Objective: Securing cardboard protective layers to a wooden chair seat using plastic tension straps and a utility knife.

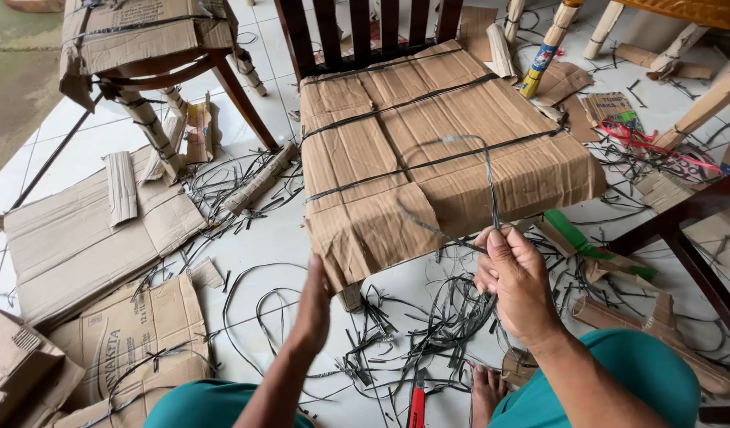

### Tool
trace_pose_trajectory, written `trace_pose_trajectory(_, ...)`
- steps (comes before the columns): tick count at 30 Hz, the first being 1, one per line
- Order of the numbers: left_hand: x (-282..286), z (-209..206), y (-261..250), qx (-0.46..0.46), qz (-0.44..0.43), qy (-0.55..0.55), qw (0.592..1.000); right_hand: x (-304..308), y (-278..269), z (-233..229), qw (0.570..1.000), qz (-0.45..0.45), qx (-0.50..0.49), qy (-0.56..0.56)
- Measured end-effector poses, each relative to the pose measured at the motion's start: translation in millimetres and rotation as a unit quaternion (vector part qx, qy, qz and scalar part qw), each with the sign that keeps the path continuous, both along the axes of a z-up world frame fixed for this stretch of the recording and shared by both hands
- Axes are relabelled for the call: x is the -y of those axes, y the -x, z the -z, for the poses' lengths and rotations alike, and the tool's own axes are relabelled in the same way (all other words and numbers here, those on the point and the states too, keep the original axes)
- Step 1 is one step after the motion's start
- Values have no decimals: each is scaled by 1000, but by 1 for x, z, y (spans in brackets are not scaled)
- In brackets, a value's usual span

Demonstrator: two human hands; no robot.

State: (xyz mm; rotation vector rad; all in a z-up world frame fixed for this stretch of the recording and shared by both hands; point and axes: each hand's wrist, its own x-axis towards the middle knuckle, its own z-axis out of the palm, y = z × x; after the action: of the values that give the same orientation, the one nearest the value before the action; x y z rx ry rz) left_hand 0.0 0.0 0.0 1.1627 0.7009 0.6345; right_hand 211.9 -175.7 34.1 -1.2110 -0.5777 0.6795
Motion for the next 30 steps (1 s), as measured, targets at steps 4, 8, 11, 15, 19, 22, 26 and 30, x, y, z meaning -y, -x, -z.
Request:
trace_pose_trajectory(4,21,-17,-2,-5,4,-253,968,4,-13,7,999,-2,10,33)
trace_pose_trajectory(8,43,-5,-18,-149,-35,-150,977,1,-31,24,997,19,-18,68)
trace_pose_trajectory(11,70,-9,-30,-182,16,-80,980,0,-45,35,996,60,-14,68)
trace_pose_trajectory(15,93,-33,-38,-117,137,-25,983,4,-61,44,989,135,0,56)
trace_pose_trajectory(19,69,0,-42,-84,186,-50,978,8,-55,12,967,185,119,130)
trace_pose_trajectory(22,25,15,-53,-118,46,135,983,7,-44,1,914,163,224,297)
trace_pose_trajectory(26,-25,-24,-74,-104,-41,186,976,1,-45,22,920,173,233,265)
trace_pose_trajectory(30,-43,-72,-98,-53,23,149,987,-11,-45,26,917,221,252,218)
